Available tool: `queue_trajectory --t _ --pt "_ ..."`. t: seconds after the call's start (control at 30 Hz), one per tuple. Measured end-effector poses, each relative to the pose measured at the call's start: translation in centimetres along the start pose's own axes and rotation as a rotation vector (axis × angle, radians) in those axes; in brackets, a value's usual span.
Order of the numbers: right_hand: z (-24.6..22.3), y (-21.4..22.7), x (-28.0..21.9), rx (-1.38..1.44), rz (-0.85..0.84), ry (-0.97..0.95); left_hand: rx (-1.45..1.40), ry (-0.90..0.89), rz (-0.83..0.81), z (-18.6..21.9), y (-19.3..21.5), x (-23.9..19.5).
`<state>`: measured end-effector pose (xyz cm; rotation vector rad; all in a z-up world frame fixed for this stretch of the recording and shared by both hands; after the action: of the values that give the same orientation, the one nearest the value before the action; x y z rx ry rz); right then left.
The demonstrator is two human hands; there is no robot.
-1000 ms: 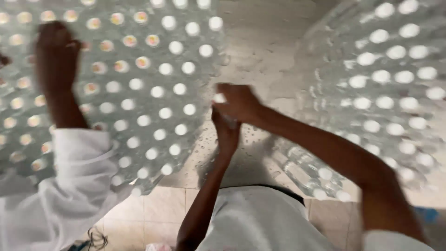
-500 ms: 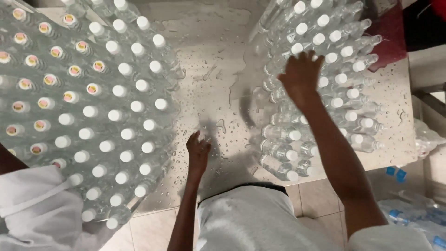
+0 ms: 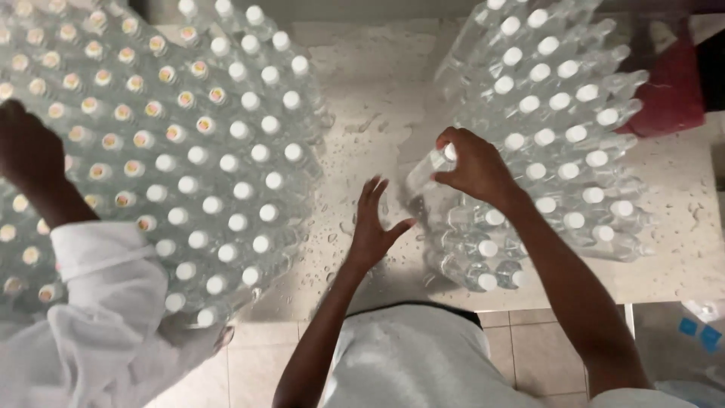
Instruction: Manually tightening the screw-on caps of plastic water bottles on a production line.
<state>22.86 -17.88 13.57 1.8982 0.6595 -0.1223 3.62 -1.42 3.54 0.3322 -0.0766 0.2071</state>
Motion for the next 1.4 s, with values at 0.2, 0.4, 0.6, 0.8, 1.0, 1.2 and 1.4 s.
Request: queue_trajectory --t 0.2,0.4,0.6,0.8,1.0,1.2,1.4 --pt "-4.4 1.9 -3.1 0.446 -0.458 0.081 -0.521 0.285 -0.302 4.4 3.0 -0.2" --pt "-2.2 -3.8 -0.2 0.597 -0.535 0.052 -0.769 0.45 -0.142 1.3 1.0 -1.7" --pt "-0.1 -4.2 2.4 0.572 -0.671 0.134 -0.896 0.535 -0.099 0.4 0.7 -1.9" --pt "2.2 -4.5 5.6 0.603 -0.719 0.11 -0.941 0.521 -0.159 -0.1 0.8 -1.3" --pt "-0.1 -2.4 4.5 0.258 -0.63 -0.028 -0.648 0.343 -0.307 -2.4 1.5 -1.2" --pt "5.5 -7.7 6.2 -0.244 -0.419 -0.132 -0.068 0.252 -0.355 1.0 4.1 0.2" --pt "-2.0 1.9 -0.5 -0.089 -0.307 0.417 -0.842 0.113 -0.38 -0.9 4.1 -0.7"
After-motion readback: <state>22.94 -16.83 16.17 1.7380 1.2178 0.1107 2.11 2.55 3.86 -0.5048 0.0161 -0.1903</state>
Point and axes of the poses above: each hand's wrist, its own x-axis towards the middle knuckle, its own y-axis out of the back of the hand, z = x × y, the point moved 2 cm from there along x, towards the middle knuckle, and after that the axes turned 13 degrees about -y, right-handed, at the moved point
